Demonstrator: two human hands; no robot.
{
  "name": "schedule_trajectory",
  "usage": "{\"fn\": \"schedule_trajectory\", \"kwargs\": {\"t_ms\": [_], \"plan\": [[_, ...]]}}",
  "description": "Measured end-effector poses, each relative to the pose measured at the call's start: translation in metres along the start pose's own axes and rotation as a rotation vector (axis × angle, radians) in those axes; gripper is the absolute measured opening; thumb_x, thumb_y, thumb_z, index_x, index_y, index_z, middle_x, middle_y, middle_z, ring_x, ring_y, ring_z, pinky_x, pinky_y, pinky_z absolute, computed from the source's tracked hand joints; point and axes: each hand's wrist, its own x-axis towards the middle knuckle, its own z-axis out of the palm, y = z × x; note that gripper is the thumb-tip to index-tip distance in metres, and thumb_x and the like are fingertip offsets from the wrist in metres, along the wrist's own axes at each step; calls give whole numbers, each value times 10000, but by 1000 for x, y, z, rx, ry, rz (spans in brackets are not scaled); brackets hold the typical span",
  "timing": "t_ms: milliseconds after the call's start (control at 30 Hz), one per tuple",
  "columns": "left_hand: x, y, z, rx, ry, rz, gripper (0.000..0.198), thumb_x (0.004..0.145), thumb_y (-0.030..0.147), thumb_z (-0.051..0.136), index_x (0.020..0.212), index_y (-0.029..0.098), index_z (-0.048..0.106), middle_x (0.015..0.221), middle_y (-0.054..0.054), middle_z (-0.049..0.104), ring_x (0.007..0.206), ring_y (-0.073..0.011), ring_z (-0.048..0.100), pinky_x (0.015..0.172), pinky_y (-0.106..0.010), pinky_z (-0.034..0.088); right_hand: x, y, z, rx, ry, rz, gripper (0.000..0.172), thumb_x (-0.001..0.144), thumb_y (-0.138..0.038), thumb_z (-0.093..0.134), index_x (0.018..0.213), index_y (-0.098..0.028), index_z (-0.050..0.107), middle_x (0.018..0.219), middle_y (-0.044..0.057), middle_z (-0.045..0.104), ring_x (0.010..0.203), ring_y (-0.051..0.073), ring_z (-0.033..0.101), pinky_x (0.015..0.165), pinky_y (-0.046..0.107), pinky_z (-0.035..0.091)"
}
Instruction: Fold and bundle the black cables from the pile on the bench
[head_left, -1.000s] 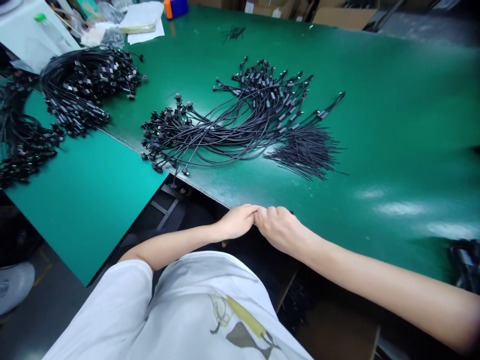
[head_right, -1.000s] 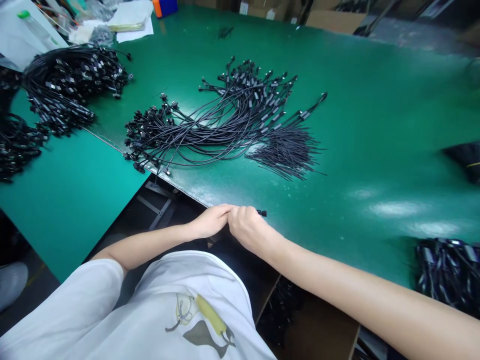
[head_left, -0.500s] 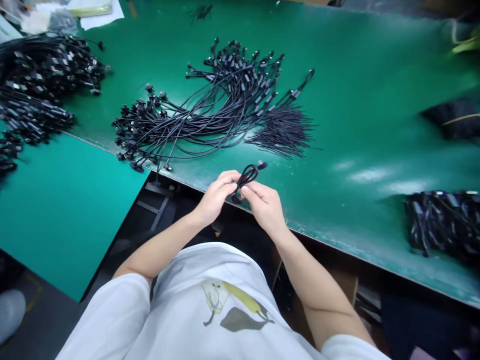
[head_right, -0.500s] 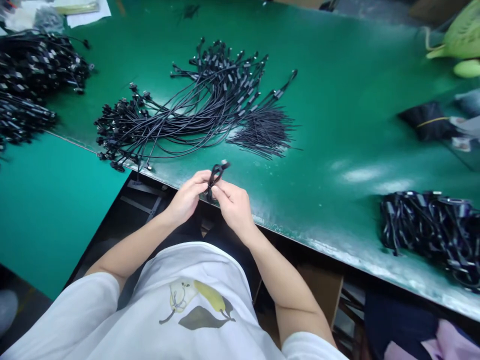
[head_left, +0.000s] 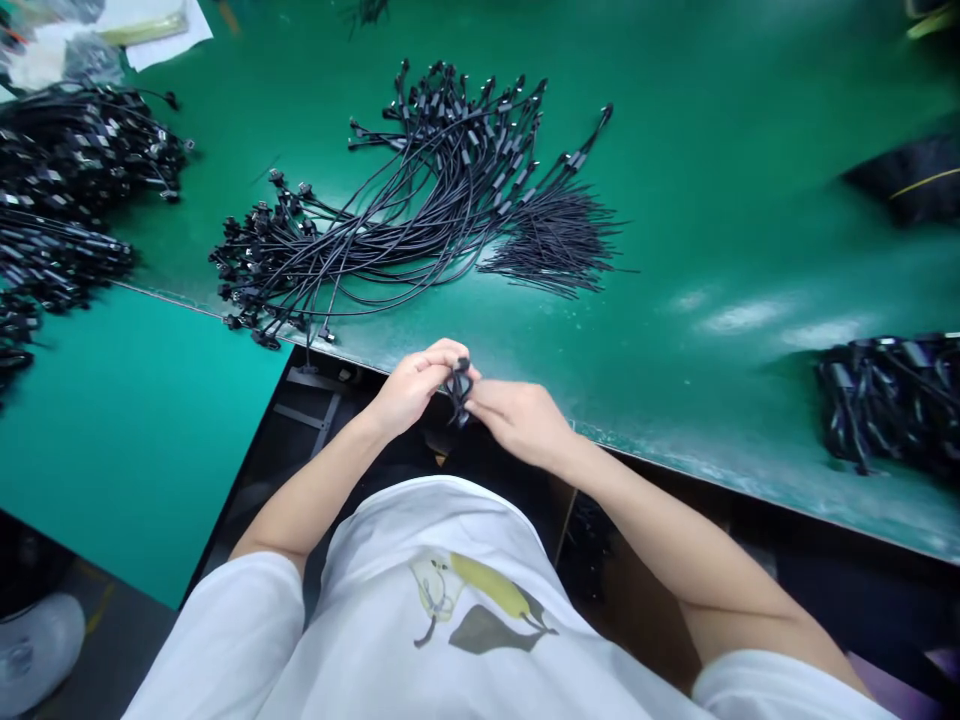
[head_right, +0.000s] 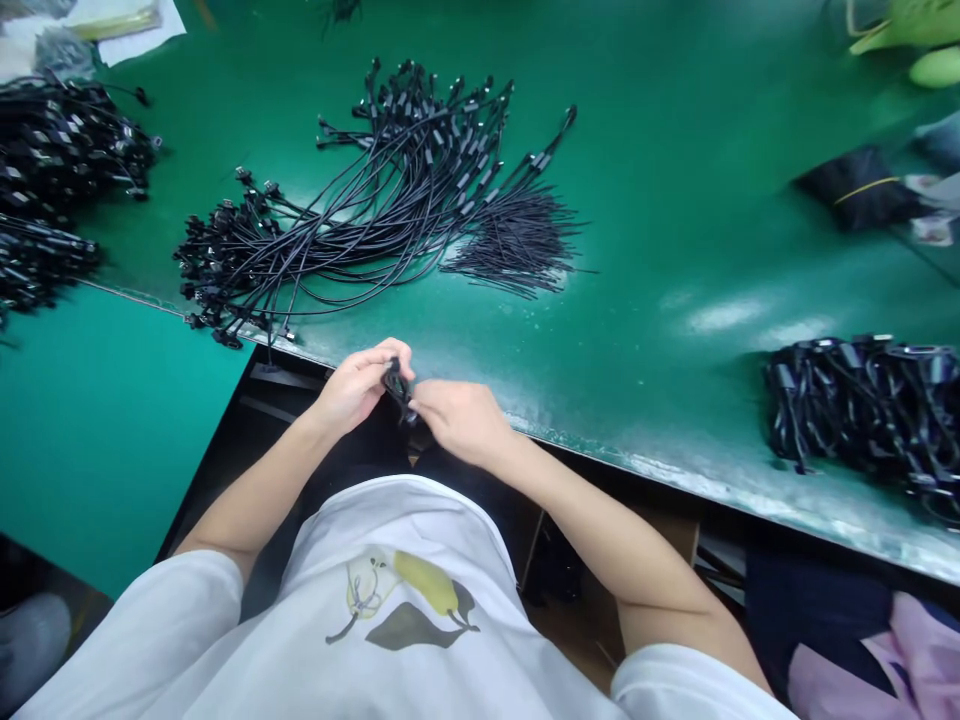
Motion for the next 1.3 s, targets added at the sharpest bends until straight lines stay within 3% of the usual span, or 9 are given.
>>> {"fn": "schedule_trajectory", "kwargs": {"t_ms": [133,333,667,800,900,1000,1100,1200,1300], "plan": [[-12,5,4,252,-270,5,189,826,239,623,693,188,747,880,-50,598,842,-153,585,882,-320,472,9,14,-12,10,170,125,329,950,-308,429,652,-173,471,639,5,548,600,104,470,604,225,308],[-8,-20,6,-154,-24,-199,438,886,604,547,1015,191,614,781,-28,673,743,-159,631,779,-326,493,5,2,-12,-132,153,-9,330,961,-277,381,669,-177,497,671,21,554,623,112,461,606,243,287],[-6,-8,7,-14,-307,-213,899,693,943,242,865,160,649,807,-106,689,790,-200,637,803,-341,500,5,-1,-19,256,-9,201,395,949,-385,356,613,-179,381,583,-17,418,568,94,388,603,243,274],[-10,-10,12,338,-118,-65,582,786,692,624,1057,177,593,915,-58,686,815,-171,636,791,-302,488,4,-2,-13,129,38,316,390,942,-389,358,637,-170,467,619,8,491,582,106,398,602,260,246],[-12,-9,17,438,7,-43,392,878,563,593,982,185,586,789,-17,682,723,-145,636,726,-270,478,4,2,-7,250,-75,337,458,969,-442,344,637,-166,496,582,4,457,555,105,396,573,243,269],[-9,-8,21,327,121,-122,429,931,578,480,791,180,562,505,38,549,500,-105,544,599,-238,442,3,0,1,4,65,314,487,997,-456,327,702,-161,577,652,37,514,610,126,455,590,248,320],[-1,-5,25,255,221,-156,505,902,631,488,697,174,552,447,47,486,432,-83,462,526,-227,393,1,-7,12,-333,307,186,383,1007,-345,324,1076,-162,654,1013,128,633,857,189,569,741,291,428],[7,-4,24,261,271,-134,580,889,658,481,563,179,472,459,35,450,452,-76,427,511,-233,367,0,-8,23,-392,302,45,459,997,-320,351,1400,-138,477,1260,176,586,1063,244,584,869,350,481],[11,-4,15,314,254,-113,557,888,642,503,604,163,532,570,8,522,547,-91,481,579,-239,418,-1,1,30,-405,240,51,469,1008,-297,332,1412,-90,447,1063,162,656,873,221,623,752,325,487]]}}
